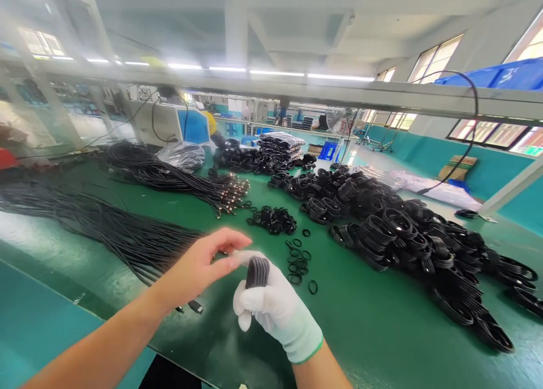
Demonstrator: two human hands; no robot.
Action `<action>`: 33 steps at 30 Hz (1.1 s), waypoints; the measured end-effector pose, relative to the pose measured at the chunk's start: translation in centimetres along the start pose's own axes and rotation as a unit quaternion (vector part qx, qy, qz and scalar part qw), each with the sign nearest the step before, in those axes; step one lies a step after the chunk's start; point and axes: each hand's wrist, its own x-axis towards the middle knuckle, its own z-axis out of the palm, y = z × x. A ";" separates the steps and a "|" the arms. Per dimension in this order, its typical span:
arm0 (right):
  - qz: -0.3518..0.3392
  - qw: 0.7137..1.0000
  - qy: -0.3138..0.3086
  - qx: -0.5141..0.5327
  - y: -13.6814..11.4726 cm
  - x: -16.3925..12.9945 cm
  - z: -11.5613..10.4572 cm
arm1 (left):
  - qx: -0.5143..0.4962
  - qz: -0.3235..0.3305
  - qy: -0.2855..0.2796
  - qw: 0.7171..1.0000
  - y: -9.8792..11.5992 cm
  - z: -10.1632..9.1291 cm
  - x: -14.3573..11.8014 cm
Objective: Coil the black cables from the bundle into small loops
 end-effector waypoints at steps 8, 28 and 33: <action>0.078 0.979 0.075 0.175 0.1 0.3 0.0 | 0.040 0.045 -0.072 0.996 -1.4 -0.5 1.3; 0.060 0.995 0.060 -0.047 -0.6 0.7 0.5 | -0.190 -0.132 -0.027 0.972 -2.9 1.8 -1.4; 0.095 0.991 0.079 -0.049 -0.4 0.3 0.4 | -0.021 -0.128 -0.003 0.992 -2.8 0.9 -1.3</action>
